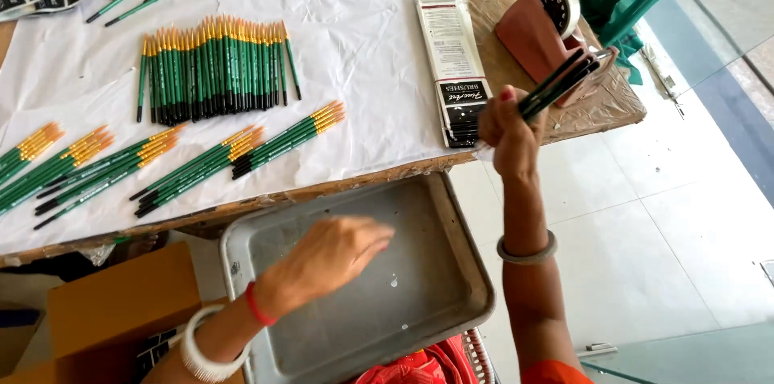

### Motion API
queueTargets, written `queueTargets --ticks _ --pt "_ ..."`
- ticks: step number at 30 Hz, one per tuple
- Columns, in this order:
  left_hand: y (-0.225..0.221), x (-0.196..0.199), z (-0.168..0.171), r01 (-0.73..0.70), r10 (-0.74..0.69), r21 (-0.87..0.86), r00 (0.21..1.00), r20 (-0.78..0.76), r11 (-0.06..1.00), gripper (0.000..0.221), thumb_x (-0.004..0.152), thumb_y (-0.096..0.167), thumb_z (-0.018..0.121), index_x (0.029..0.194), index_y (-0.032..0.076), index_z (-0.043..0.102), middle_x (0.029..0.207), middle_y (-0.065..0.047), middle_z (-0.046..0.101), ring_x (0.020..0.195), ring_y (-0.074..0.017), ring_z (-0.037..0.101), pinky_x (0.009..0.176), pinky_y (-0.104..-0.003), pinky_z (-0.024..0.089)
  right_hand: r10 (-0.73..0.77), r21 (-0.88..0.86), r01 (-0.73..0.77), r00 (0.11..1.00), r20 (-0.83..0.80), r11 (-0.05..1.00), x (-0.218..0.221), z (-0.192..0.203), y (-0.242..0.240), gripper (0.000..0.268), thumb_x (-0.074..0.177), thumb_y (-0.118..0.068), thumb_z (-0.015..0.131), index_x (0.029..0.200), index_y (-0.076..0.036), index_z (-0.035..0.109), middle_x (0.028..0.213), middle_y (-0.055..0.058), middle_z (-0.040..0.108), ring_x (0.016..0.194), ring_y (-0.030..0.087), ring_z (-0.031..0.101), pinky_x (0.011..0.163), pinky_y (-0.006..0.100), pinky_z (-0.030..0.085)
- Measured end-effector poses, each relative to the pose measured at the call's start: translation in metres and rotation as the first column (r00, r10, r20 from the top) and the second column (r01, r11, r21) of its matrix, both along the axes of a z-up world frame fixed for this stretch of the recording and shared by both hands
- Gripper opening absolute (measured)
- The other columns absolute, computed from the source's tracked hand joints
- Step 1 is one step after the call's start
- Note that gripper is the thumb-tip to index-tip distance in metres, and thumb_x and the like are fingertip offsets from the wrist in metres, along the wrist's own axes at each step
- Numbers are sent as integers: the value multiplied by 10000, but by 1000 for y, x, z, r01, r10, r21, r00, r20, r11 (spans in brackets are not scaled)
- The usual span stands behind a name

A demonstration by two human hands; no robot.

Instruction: The person organizes paintbrushes on a workbench by grouping them, places them into plastic packaging, and then seals the packages with tape.

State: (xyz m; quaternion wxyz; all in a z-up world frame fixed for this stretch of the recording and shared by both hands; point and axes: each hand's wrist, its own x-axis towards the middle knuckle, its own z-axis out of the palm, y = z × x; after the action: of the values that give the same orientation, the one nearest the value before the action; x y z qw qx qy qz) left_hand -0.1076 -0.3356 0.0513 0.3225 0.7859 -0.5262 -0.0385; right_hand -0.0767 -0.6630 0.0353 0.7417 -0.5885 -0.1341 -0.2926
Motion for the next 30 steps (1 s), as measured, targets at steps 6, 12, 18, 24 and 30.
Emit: queueTargets --ticks 6,12,18,24,30 --pt "-188 114 -22 -27 62 -78 868 493 997 215 868 140 674 994 -34 689 932 -173 736 889 -297 729 733 -378 602 -174 53 190 961 -214 980 -48 -8 -54 445 1089 -275 603 708 -156 405 562 -61 331 437 55 273 397 259 185" --pt "-269 153 -70 -130 -42 245 804 593 961 91 883 38 650 846 39 733 875 -175 749 838 -260 749 723 -357 622 -444 -418 301 843 -303 857 -71 -26 -73 223 1064 -171 625 891 -33 652 610 -6 486 511 69 378 462 272 277" --pt "-263 227 -23 137 -174 180 963 208 974 196 939 -25 536 903 -32 729 840 -277 717 793 -318 756 748 -422 594 -389 -885 188 921 8 426 -43 7 -60 295 861 -54 651 1140 -89 740 784 86 705 599 177 612 553 369 499" --pt "-252 202 36 83 -120 253 983 136 964 615 872 -97 496 1465 -15 353 818 -223 713 651 -332 753 556 -423 600 -412 -992 -54 911 -1 -116 46 -8 -63 229 810 -102 726 1034 -59 723 652 146 657 523 299 598 515 461 484" --pt "-294 193 -39 -152 -114 386 803 585 910 96 898 24 680 924 65 763 904 -136 749 856 -255 750 686 -367 610 -421 -983 -86 907 -10 -163 73 -66 -89 96 858 -111 714 852 -18 694 778 151 691 658 284 654 674 437 530"
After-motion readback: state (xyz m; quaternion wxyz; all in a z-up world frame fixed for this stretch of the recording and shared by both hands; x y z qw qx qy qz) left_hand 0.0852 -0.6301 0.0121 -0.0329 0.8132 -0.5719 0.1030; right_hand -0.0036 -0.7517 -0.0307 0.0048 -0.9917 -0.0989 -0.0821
